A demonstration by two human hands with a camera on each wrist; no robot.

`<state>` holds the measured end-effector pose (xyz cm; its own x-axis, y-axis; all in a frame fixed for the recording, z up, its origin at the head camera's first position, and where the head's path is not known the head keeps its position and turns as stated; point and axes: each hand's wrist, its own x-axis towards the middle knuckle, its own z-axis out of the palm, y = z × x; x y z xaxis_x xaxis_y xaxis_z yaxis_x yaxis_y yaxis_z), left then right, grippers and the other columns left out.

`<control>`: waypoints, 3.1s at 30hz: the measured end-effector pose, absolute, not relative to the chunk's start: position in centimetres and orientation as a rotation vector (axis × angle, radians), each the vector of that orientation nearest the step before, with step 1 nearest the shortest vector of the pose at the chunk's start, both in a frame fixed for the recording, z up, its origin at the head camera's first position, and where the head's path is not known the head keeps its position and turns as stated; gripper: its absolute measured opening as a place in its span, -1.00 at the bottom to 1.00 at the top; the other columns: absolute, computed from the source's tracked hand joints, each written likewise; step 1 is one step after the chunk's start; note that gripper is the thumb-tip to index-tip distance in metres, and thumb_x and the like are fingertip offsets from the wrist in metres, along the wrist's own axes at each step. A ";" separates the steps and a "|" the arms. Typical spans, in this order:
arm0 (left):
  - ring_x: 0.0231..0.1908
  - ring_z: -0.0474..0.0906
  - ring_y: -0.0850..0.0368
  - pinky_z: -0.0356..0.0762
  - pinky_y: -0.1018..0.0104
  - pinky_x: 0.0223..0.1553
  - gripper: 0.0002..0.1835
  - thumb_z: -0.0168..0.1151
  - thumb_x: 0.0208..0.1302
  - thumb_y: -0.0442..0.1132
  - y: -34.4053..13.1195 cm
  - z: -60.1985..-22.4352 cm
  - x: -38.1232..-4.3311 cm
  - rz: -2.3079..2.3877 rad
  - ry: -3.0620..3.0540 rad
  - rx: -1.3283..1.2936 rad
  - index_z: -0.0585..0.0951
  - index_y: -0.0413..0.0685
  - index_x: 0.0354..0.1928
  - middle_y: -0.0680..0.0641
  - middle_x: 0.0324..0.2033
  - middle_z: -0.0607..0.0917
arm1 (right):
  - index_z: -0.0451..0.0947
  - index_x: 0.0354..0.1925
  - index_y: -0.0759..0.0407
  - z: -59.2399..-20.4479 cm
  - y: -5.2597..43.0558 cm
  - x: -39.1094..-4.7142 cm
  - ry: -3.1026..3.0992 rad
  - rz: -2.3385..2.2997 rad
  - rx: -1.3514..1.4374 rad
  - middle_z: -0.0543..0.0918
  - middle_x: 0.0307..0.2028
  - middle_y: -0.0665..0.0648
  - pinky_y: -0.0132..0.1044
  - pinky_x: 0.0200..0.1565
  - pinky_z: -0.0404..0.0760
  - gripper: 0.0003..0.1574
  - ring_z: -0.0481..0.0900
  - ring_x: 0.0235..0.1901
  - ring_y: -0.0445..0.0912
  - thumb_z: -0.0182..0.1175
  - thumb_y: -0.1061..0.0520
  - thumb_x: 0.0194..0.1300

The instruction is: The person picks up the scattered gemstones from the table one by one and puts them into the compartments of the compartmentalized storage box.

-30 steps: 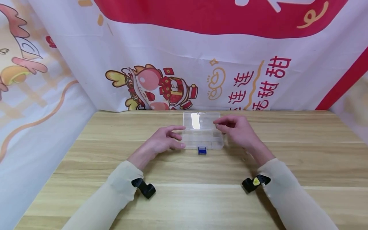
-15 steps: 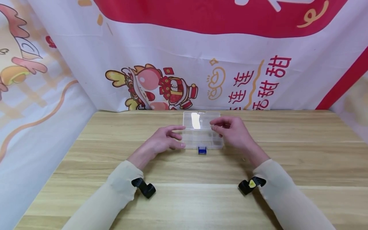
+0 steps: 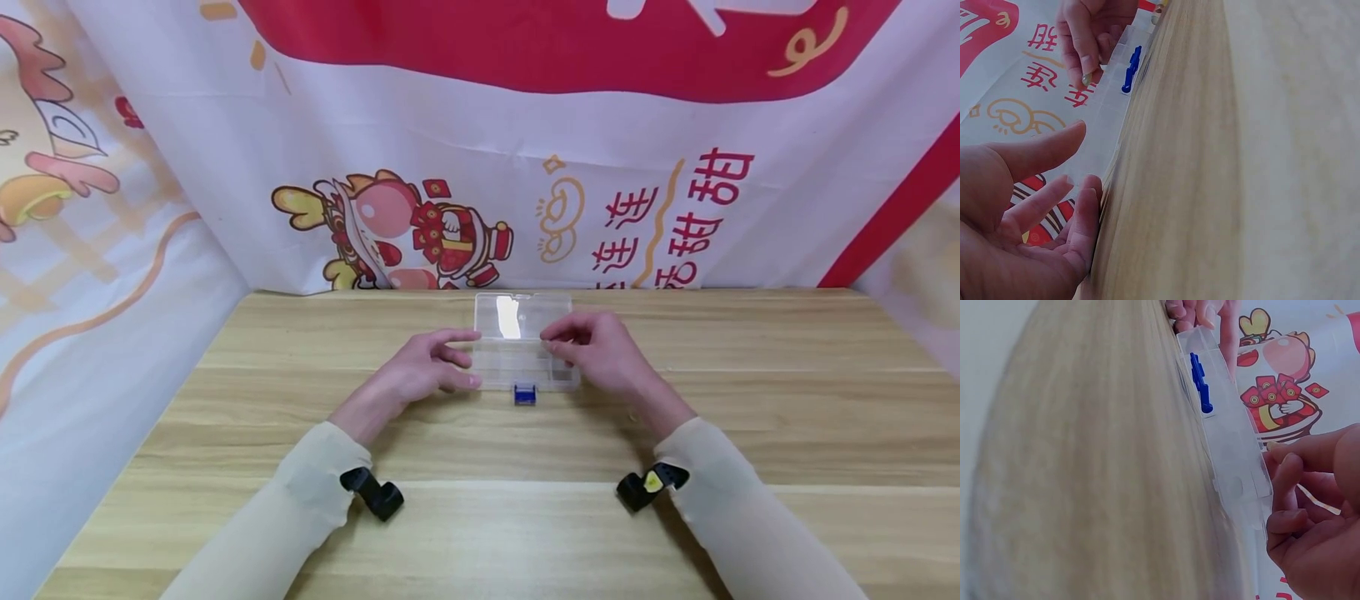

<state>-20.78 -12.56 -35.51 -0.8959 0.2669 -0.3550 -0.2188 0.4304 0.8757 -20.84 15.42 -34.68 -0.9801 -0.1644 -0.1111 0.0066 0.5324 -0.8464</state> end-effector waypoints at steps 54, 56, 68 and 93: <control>0.02 0.64 0.00 0.67 0.23 0.05 -0.24 0.56 0.24 -0.24 -12.5 -35.7 -21.0 1.457 2.251 0.045 0.52 0.34 0.47 -0.13 0.18 0.64 | 0.78 0.03 0.05 -35.1 15.5 -21.2 2.595 -1.263 -0.231 0.71 -0.05 0.15 -0.21 -0.13 0.55 -0.79 0.52 -0.15 0.02 0.26 0.16 0.53; 0.02 0.64 0.00 0.67 0.23 0.05 -0.23 0.56 0.24 -0.25 -12.4 -35.6 -21.0 1.458 2.249 0.040 0.52 0.35 0.47 -0.12 0.18 0.64 | 0.78 0.03 0.05 -35.1 15.5 -21.2 2.600 -1.256 -0.233 0.71 -0.05 0.15 -0.22 -0.14 0.55 -0.79 0.52 -0.15 0.01 0.26 0.16 0.53; 0.04 0.64 0.00 0.67 0.24 0.05 -0.23 0.56 0.24 -0.25 -12.4 -35.6 -21.0 1.465 2.241 0.048 0.52 0.33 0.47 -0.12 0.18 0.64 | 0.79 0.02 0.05 -35.0 15.4 -21.1 2.623 -1.212 -0.239 0.67 -0.08 0.16 -0.21 -0.17 0.53 -0.79 0.51 -0.17 0.02 0.25 0.15 0.54; 0.07 0.62 -0.01 0.65 0.22 0.09 -0.24 0.54 0.26 -0.24 -12.4 -35.6 -20.9 1.449 2.252 0.049 0.51 0.37 0.47 -0.10 0.19 0.64 | 0.79 0.00 0.03 -34.9 15.3 -21.0 2.632 -1.169 -0.236 0.67 -0.10 0.14 -0.22 -0.19 0.54 -0.80 0.51 -0.17 0.02 0.25 0.13 0.56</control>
